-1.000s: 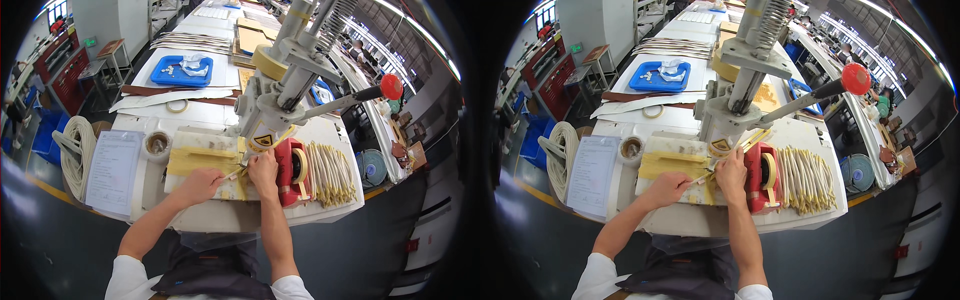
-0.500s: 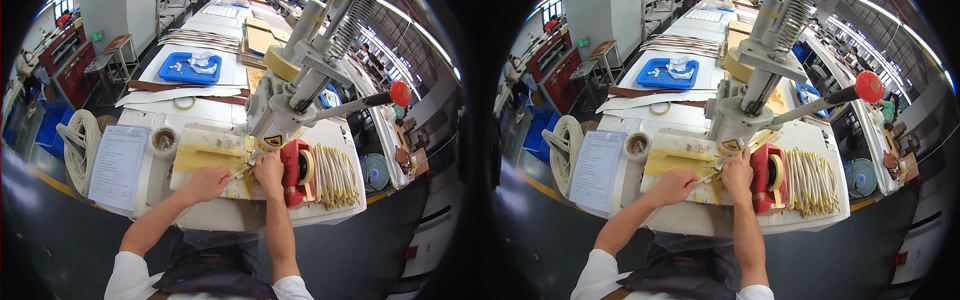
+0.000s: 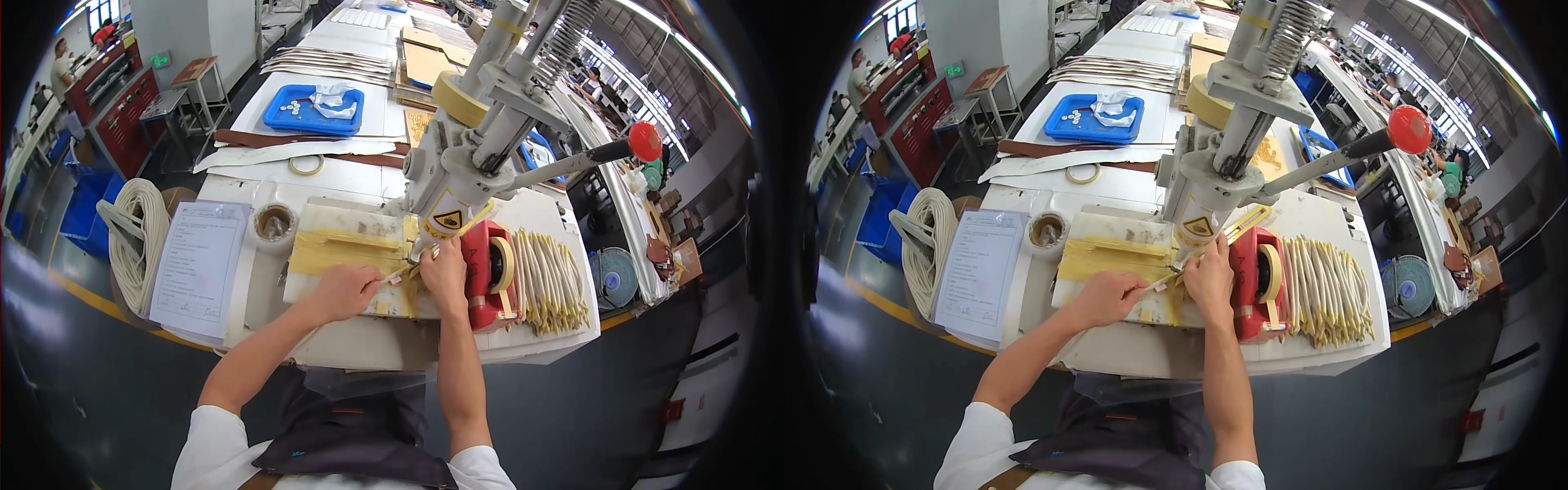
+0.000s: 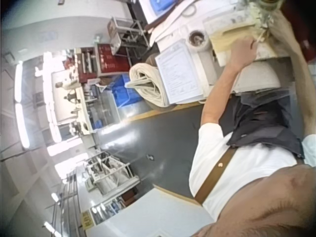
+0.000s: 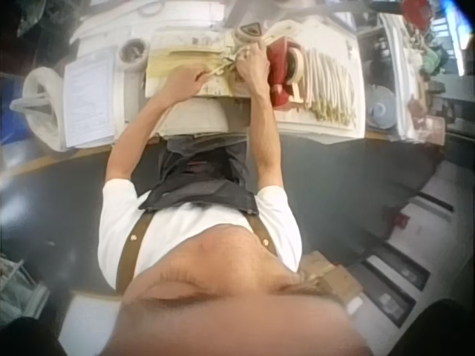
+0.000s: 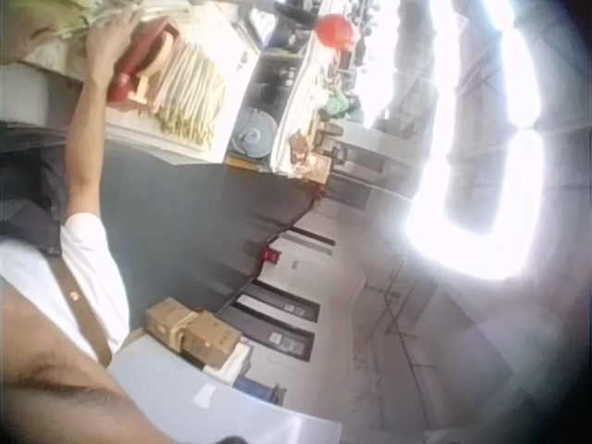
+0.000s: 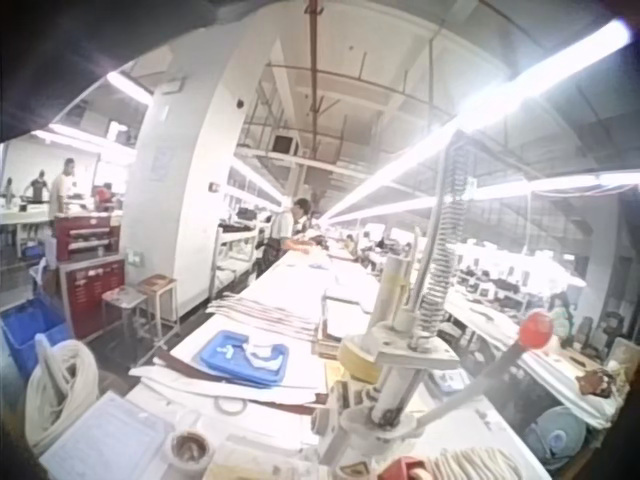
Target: The person inserts a white cable into a yellow plastic sleeve, places the assembly into a press machine, and activates the press with a lever. The person then removes the finished unit and repeats the process with a new cable and sleeve.
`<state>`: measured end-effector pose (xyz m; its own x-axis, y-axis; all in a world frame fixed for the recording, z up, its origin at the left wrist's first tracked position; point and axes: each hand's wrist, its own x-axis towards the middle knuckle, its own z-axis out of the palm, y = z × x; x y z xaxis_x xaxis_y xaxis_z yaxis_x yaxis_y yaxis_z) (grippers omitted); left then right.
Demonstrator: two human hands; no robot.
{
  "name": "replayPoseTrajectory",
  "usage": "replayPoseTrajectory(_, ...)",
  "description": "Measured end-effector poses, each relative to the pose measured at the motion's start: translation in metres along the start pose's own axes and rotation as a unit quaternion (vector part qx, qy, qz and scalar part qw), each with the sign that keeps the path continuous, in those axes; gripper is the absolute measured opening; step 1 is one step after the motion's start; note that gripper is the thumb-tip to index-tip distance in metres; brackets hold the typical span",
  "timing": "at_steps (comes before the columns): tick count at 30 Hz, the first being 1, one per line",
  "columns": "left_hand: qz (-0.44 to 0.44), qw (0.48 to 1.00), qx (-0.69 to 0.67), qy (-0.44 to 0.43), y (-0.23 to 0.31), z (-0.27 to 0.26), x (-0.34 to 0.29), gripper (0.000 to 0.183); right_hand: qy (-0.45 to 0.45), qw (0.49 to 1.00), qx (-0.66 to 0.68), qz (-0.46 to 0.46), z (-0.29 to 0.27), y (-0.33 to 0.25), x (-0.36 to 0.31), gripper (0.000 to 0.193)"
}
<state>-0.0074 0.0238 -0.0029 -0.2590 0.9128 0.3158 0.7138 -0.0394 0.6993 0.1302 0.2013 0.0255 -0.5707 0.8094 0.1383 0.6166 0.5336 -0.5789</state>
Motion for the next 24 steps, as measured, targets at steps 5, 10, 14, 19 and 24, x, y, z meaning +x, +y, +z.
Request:
replayPoseTrajectory(5,0.024,1.000,0.012,0.000,0.000,0.001,0.001,0.020,-0.005,0.997,0.060,-0.040,0.002,0.013,-0.010,0.055)
replayPoseTrajectory(10,0.034,0.998,0.045,-0.031,0.001,-0.001,0.001,0.031,-0.036,0.990,0.131,-0.044,-0.013,0.004,-0.011,0.053)
replayPoseTrajectory(14,0.028,0.995,0.073,-0.068,0.006,-0.005,0.003,0.037,-0.017,0.992,0.118,-0.044,-0.008,0.005,-0.011,0.053)
replayPoseTrajectory(19,-0.013,0.986,0.105,-0.131,0.015,-0.012,0.007,0.040,-0.013,0.992,0.114,-0.045,-0.006,0.014,-0.009,0.059)
replayPoseTrajectory(24,-0.017,0.986,0.097,-0.134,0.012,-0.011,0.005,0.041,-0.063,0.985,0.159,0.022,-0.020,0.006,-0.022,0.065)
